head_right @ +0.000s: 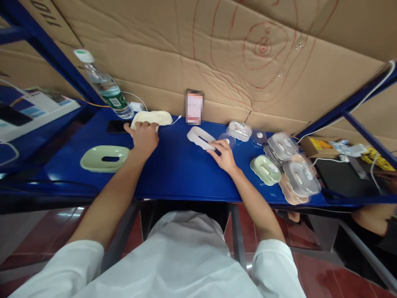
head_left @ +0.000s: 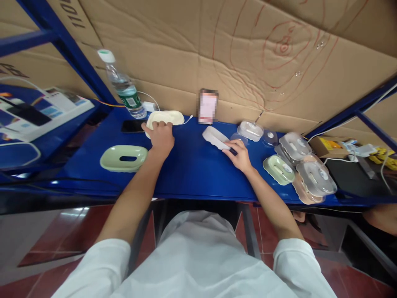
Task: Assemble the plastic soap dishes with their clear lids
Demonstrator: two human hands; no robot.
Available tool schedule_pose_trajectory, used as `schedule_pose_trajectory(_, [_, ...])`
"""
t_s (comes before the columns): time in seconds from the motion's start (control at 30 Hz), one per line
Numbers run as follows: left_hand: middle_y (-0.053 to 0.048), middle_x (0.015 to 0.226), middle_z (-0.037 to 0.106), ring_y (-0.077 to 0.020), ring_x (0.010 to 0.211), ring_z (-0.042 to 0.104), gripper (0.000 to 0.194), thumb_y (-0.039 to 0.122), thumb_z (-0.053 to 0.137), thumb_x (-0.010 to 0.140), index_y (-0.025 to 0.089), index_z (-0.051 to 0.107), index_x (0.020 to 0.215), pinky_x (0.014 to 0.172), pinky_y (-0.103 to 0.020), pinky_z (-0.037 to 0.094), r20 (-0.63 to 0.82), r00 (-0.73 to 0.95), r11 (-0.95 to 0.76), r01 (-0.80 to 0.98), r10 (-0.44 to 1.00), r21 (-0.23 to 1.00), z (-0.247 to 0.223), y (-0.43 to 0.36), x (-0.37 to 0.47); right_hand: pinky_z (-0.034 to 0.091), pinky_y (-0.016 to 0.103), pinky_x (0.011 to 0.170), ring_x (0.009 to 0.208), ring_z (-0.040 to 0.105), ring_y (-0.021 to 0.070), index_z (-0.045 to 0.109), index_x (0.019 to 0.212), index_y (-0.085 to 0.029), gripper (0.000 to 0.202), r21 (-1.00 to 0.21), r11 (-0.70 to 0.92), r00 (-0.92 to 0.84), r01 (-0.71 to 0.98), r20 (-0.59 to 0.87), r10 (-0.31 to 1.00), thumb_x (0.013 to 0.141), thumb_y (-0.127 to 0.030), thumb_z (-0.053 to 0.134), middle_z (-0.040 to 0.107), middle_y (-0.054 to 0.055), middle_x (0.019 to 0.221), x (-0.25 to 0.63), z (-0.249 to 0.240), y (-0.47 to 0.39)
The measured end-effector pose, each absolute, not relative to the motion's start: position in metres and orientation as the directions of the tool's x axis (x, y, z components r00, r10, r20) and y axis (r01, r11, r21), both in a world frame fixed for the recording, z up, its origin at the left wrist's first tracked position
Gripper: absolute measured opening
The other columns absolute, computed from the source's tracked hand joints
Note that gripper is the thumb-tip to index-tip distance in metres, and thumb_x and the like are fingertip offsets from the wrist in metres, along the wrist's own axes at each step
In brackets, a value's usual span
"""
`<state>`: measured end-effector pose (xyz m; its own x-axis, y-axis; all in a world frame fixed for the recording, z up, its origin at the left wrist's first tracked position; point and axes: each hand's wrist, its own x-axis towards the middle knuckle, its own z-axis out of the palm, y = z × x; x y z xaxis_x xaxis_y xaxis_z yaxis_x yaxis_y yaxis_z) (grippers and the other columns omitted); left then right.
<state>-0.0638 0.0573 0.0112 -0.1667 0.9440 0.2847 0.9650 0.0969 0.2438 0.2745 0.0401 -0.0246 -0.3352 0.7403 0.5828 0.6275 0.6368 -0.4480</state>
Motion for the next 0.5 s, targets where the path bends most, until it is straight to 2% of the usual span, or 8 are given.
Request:
schedule_pose_trajectory(0.07, [-0.018, 0.131, 0.072, -0.0399, 0.133, 0.055, 0.041, 0.011, 0.049, 0.097, 0.016, 0.073, 0.130, 0.123, -0.068, 0.020, 0.283, -0.133, 0.059, 0.965, 0.950, 0.255, 0.013, 0.059, -0.067, 0.060, 0.051, 0.099, 0.105, 0.071, 0.0289, 0.081, 0.119, -0.029, 0.045, -0.515, 0.601, -0.243, 0.610, 0.601, 0.762, 0.104, -0.067, 0.062, 0.074, 0.009, 0.113, 0.275, -0.023, 0.041])
schedule_pose_trajectory(0.13, [-0.016, 0.130, 0.074, -0.0376, 0.130, 0.060, 0.045, 0.012, 0.045, 0.098, 0.020, 0.073, 0.132, 0.120, -0.062, 0.028, 0.288, -0.036, -0.057, 0.951, 0.957, 0.305, 0.013, 0.059, -0.062, 0.062, 0.049, 0.095, 0.102, 0.071, 0.0280, 0.081, 0.117, -0.028, 0.047, -0.549, 0.573, -0.158, 0.609, 0.624, 0.765, 0.103, -0.069, 0.062, 0.074, 0.009, 0.112, 0.275, -0.021, 0.040])
schedule_pose_trajectory(0.23, [-0.011, 0.131, 0.076, -0.0324, 0.127, 0.066, 0.044, 0.014, 0.049, 0.097, 0.024, 0.073, 0.132, 0.114, -0.052, 0.041, 0.242, 0.278, -0.355, 0.849, 0.930, 0.390, 0.010, 0.056, -0.045, 0.063, 0.048, 0.092, 0.102, 0.071, 0.0281, 0.080, 0.118, -0.026, 0.049, -0.548, 0.559, -0.088, 0.623, 0.660, 0.746, 0.104, -0.068, 0.062, 0.073, 0.010, 0.112, 0.276, -0.017, 0.038])
schedule_pose_trajectory(0.33, [-0.009, 0.132, 0.076, -0.0304, 0.126, 0.068, 0.038, 0.019, 0.053, 0.097, 0.027, 0.075, 0.128, 0.111, -0.049, 0.046, 0.157, 0.559, -0.568, 0.712, 0.814, 0.413, 0.003, 0.050, -0.026, 0.060, 0.050, 0.100, 0.108, 0.069, 0.0302, 0.079, 0.123, -0.024, 0.050, -0.501, 0.549, -0.139, 0.669, 0.641, 0.755, 0.107, -0.066, 0.057, 0.072, 0.013, 0.117, 0.277, -0.014, 0.035])
schedule_pose_trajectory(0.4, [-0.012, 0.138, 0.070, -0.0320, 0.128, 0.066, 0.040, 0.023, 0.061, 0.096, 0.025, 0.071, 0.134, 0.111, -0.050, 0.048, 0.164, 0.600, -0.608, 0.681, 0.783, 0.409, 0.000, 0.046, -0.019, 0.056, 0.055, 0.108, 0.116, 0.067, 0.0330, 0.079, 0.129, -0.025, 0.050, -0.463, 0.532, -0.197, 0.709, 0.594, 0.780, 0.108, -0.064, 0.054, 0.072, 0.014, 0.121, 0.276, -0.014, 0.034])
schedule_pose_trajectory(0.5, [-0.017, 0.156, 0.053, -0.0384, 0.141, 0.055, 0.069, 0.030, 0.079, 0.089, 0.024, 0.056, 0.154, 0.118, -0.056, 0.046, 0.275, 0.528, -0.595, 0.704, 0.803, 0.386, 0.002, 0.041, -0.018, 0.051, 0.059, 0.114, 0.123, 0.063, 0.0360, 0.077, 0.135, -0.028, 0.049, -0.414, 0.522, -0.260, 0.746, 0.540, 0.800, 0.109, -0.060, 0.051, 0.071, 0.014, 0.125, 0.273, -0.016, 0.032])
